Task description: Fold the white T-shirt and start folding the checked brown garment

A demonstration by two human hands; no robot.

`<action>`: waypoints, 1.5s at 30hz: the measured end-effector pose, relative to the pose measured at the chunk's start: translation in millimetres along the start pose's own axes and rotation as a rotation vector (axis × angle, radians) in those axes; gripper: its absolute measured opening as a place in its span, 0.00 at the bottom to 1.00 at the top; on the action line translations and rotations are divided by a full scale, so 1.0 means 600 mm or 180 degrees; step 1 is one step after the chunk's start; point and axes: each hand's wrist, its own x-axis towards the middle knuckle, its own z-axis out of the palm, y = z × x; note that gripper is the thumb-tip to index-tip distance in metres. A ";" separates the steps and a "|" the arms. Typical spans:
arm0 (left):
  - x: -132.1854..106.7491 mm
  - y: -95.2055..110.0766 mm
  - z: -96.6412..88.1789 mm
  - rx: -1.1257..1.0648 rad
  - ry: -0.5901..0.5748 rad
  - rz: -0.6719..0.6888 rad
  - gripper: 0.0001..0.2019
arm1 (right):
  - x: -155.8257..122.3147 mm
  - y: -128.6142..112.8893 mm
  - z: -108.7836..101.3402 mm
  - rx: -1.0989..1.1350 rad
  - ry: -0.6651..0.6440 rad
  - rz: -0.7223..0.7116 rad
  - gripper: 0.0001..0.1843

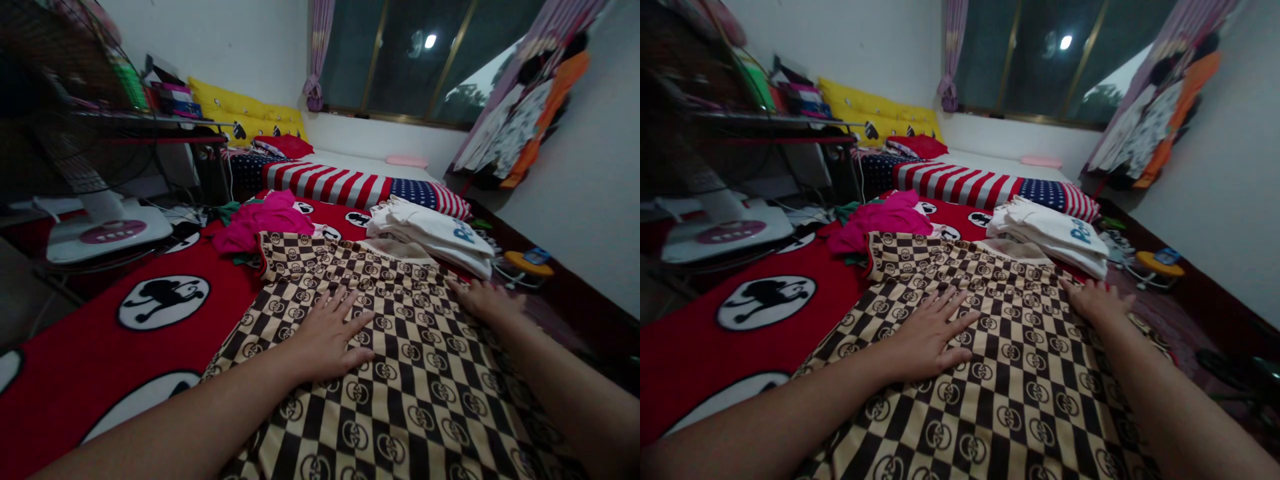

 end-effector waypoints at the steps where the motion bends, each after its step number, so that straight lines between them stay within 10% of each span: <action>1: 0.000 0.000 0.000 -0.0010 0.0009 0.0009 0.34 | -0.003 -0.007 -0.012 -0.0118 0.0166 0.0078 0.37; 5: -0.002 -0.002 0.000 -0.0083 0.0055 0.0081 0.35 | -0.068 -0.077 -0.045 -0.0034 0.0852 -0.1250 0.29; 11: 0.003 -0.017 -0.015 -0.0808 0.0373 -0.0040 0.31 | -0.176 -0.138 -0.007 0.0725 -0.0066 -0.3183 0.30; 17: -0.020 -0.061 -0.066 -0.1541 0.0657 -0.0180 0.17 | -0.177 -0.155 -0.045 0.0265 -0.0382 -0.2848 0.27; 25: -0.199 -0.113 -0.113 -0.0462 0.0994 -0.0967 0.13 | -0.268 -0.324 -0.128 0.1179 -0.0145 -0.2769 0.14; 35: -0.261 -0.094 -0.130 -0.0591 0.0350 -0.2019 0.20 | -0.375 -0.537 -0.123 0.1562 -0.0161 -0.2595 0.40; 45: -0.276 -0.072 -0.132 -0.0908 0.0076 -0.1616 0.09 | -0.273 -0.519 -0.118 0.3083 -0.1168 -0.1380 0.05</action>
